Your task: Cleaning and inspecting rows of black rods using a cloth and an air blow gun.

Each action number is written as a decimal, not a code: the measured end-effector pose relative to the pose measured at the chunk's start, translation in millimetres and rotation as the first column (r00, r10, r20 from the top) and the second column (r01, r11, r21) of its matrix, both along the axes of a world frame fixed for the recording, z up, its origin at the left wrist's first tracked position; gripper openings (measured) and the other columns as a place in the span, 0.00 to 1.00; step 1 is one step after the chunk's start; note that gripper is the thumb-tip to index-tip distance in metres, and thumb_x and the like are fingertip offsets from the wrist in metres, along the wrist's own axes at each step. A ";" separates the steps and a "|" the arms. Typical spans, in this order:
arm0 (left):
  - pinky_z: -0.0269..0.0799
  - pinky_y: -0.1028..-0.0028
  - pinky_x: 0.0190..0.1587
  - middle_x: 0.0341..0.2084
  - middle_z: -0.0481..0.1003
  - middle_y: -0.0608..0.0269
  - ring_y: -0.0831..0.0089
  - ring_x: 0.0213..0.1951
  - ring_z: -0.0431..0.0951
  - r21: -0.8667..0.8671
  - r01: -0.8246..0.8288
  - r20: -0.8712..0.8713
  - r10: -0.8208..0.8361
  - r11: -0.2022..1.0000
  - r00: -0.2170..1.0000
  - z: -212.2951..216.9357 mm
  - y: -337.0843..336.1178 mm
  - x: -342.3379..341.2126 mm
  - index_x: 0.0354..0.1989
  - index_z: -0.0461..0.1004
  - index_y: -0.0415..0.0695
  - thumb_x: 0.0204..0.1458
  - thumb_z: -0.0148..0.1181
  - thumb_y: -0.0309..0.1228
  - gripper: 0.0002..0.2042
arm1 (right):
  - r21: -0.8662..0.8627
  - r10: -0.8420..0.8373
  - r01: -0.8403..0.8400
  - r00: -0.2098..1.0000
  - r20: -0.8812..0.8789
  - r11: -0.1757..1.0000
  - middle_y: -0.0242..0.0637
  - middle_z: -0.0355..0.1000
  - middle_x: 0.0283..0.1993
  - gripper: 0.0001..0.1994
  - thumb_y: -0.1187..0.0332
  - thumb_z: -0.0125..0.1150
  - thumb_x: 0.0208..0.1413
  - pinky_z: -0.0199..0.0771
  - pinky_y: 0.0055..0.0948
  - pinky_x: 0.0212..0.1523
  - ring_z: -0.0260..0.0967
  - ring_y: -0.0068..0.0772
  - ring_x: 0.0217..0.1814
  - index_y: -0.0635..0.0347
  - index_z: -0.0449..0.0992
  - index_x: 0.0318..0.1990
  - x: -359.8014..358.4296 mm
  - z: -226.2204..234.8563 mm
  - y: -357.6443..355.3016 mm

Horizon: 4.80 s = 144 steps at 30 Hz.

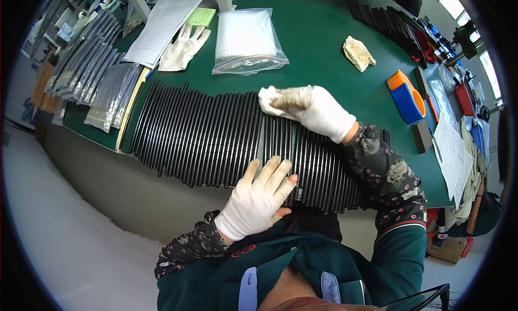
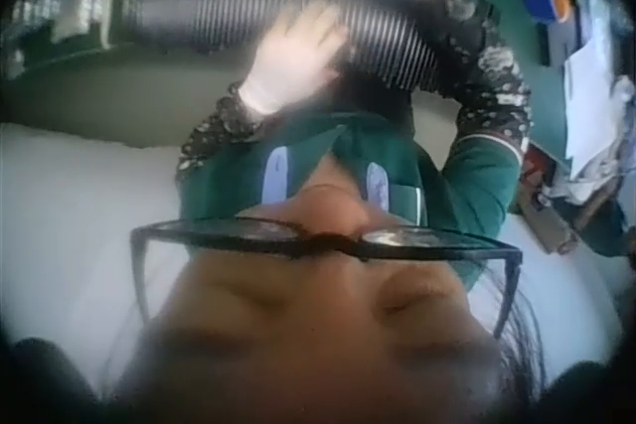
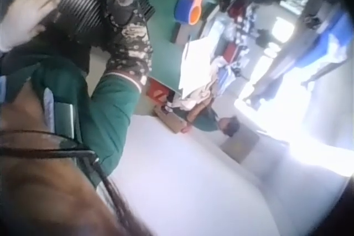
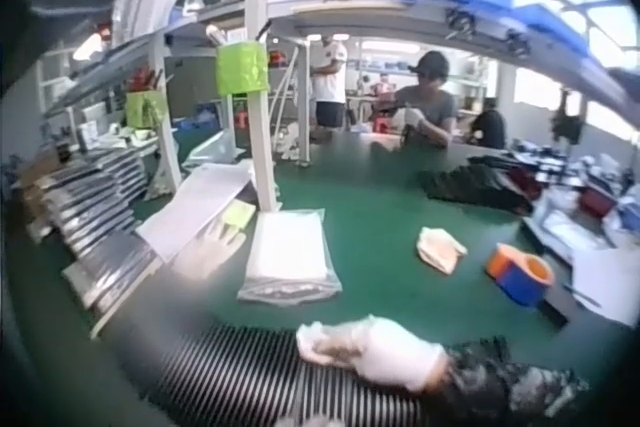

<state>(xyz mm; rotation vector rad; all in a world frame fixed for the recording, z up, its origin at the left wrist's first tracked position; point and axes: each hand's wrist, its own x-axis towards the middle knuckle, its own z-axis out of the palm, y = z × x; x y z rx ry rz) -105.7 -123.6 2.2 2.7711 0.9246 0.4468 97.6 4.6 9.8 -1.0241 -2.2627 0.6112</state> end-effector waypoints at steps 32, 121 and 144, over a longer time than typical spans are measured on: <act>0.71 0.64 0.51 0.52 0.71 0.56 0.60 0.52 0.73 0.169 0.094 0.241 -0.134 0.981 0.961 -28.0 0.1 -1.4 0.52 0.68 0.41 0.47 0.57 0.33 0.22 | -0.125 0.115 -0.096 0.980 0.160 0.987 0.43 0.77 0.43 0.12 0.73 0.61 0.54 0.76 0.26 0.47 0.76 0.35 0.42 0.59 0.78 0.46 -2.5 21.5 23.4; 0.63 0.61 0.57 0.56 0.62 0.52 0.55 0.58 0.64 -0.021 0.296 0.031 -0.296 0.955 0.955 -4.4 -1.7 21.7 0.54 0.65 0.42 0.38 0.65 0.35 0.30 | 0.407 -0.014 -0.061 0.984 0.179 0.911 0.31 0.71 0.26 0.06 0.66 0.61 0.52 0.73 0.31 0.27 0.72 0.34 0.27 0.54 0.71 0.35 10.6 -4.8 23.8; 0.63 0.56 0.56 0.57 0.63 0.53 0.56 0.60 0.62 -0.090 0.444 0.162 -0.427 0.891 0.890 27.9 -5.5 66.1 0.54 0.67 0.42 0.34 0.67 0.41 0.34 | 0.010 -0.554 0.554 0.832 0.020 0.832 0.39 0.77 0.36 0.10 0.66 0.57 0.59 0.72 0.24 0.24 0.73 0.26 0.21 0.61 0.73 0.45 114.6 39.8 -49.9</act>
